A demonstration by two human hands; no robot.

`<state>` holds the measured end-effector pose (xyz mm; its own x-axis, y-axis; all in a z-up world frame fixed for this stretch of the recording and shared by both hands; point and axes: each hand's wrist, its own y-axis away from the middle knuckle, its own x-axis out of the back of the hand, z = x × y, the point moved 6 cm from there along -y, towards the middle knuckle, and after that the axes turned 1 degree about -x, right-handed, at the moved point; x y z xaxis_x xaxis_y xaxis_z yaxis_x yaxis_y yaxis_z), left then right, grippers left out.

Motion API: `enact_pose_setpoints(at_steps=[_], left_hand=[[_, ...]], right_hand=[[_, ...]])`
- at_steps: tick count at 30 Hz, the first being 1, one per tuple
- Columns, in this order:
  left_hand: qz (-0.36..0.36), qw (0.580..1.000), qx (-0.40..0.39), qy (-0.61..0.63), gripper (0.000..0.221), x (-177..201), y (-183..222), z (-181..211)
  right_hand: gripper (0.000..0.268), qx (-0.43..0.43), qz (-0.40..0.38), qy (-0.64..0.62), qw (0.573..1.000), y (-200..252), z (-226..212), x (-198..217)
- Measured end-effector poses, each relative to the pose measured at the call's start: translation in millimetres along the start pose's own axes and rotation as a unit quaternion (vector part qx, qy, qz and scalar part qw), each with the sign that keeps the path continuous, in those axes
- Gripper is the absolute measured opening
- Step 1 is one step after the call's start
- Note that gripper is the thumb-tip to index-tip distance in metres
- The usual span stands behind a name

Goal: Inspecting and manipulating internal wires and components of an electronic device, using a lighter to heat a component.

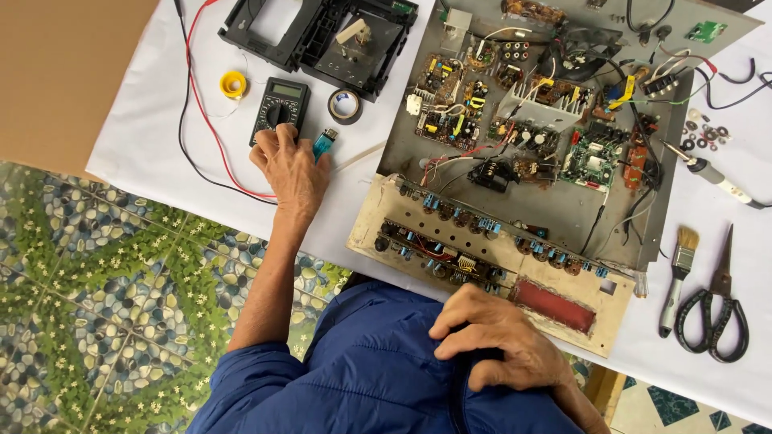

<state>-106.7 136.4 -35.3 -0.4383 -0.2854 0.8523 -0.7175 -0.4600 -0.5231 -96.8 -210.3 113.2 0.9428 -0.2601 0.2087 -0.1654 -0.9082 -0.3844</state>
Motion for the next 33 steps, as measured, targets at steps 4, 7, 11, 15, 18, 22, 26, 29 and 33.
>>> enact_pose_setpoints(at_steps=[4, 7, 11, 15, 18, 22, 26, 29, 33], left_hand=[[-0.033, 0.999, -0.016, 0.032, 0.046, 4, -2, -2], [-0.038, 0.998, -0.019, 0.040, 0.042, -3, 1, -5], [-0.043, 0.997, -0.007, 0.060, 0.035, -5, 1, -4], [-0.030, 0.997, -0.009, 0.066, 0.031, 1, -2, -1], [0.007, 0.997, -0.014, 0.071, 0.030, 3, 1, -1], [0.057, 0.993, -0.050, 0.090, 0.037, 14, 4, 3], [0.035, 0.983, -0.044, 0.174, 0.035, 17, 2, 2], [0.023, 0.972, -0.046, 0.231, 0.036, 17, -1, 0], [0.022, 0.930, -0.014, 0.366, 0.029, 4, -9, -10]], right_hand=[[0.042, -0.013, -0.066, 0.002, 0.998, -1, 6, -4], [0.040, -0.024, -0.058, -0.022, 0.998, 2, 11, -3], [0.042, -0.024, -0.046, -0.009, 0.999, 2, 11, -2], [0.041, -0.028, -0.029, -0.016, 0.999, 5, 12, -2], [0.043, -0.032, -0.032, -0.016, 0.999, 6, 14, -2], [0.041, -0.032, -0.022, -0.024, 0.999, 9, 16, -2], [0.041, -0.024, -0.024, -0.030, 0.999, 6, 14, -1], [0.041, -0.028, -0.017, -0.040, 0.999, 9, 17, -1], [0.040, -0.032, -0.013, -0.054, 0.998, 11, 23, 1]])
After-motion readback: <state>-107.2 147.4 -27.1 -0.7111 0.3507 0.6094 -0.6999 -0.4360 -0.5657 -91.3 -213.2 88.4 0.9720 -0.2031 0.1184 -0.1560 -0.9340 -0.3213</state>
